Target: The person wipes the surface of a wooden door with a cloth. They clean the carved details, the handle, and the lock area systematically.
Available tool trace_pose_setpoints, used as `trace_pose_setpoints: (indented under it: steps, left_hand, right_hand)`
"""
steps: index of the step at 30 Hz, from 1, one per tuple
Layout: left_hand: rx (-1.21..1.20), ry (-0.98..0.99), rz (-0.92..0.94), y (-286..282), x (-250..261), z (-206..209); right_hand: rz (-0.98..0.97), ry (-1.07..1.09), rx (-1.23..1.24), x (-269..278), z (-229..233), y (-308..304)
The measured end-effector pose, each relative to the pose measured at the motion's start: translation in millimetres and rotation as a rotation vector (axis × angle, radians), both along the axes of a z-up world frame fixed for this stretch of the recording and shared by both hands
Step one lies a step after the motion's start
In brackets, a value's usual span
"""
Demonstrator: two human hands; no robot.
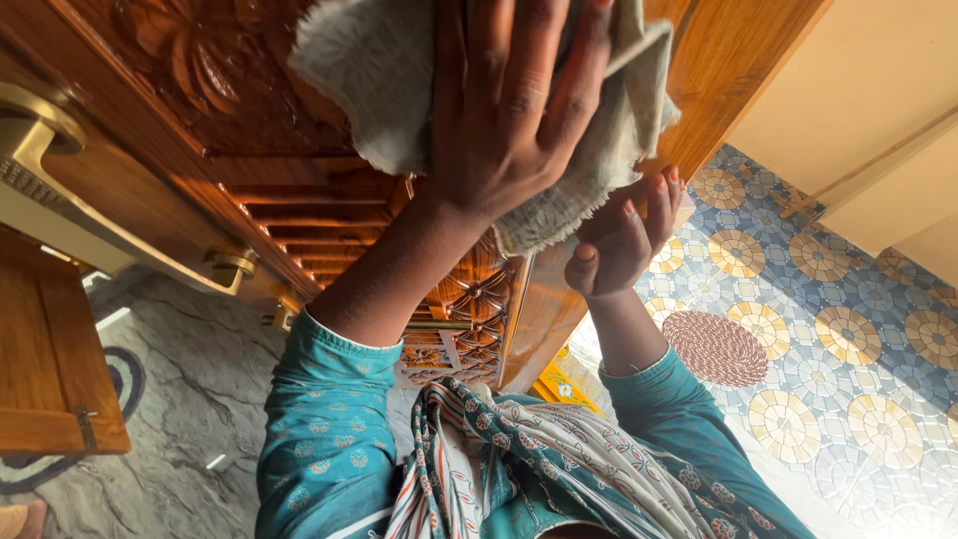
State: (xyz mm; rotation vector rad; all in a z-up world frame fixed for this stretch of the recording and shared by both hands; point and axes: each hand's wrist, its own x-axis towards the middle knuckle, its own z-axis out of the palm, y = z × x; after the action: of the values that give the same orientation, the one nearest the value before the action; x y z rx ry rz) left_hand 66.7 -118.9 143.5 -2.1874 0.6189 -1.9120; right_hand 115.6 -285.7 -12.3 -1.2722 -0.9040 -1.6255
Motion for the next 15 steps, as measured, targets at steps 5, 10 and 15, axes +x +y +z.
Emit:
trace_pose_setpoints:
  steps: [5,10,15]
  left_hand:
    - [-0.072,0.103,0.122,-8.1,-11.4,-28.5]
    - [-0.113,0.057,0.228,-18.4,-13.1,-65.5]
    - [-0.129,0.497,0.046,-14.3,-30.8,-112.1]
  right_hand:
    - [-0.023,0.070,-0.001,-5.0,-9.0,-5.4]
    - [-0.116,0.075,0.060,-9.6,-5.7,-2.3]
    - [-0.049,-0.023,0.153,-7.6,3.9,5.4]
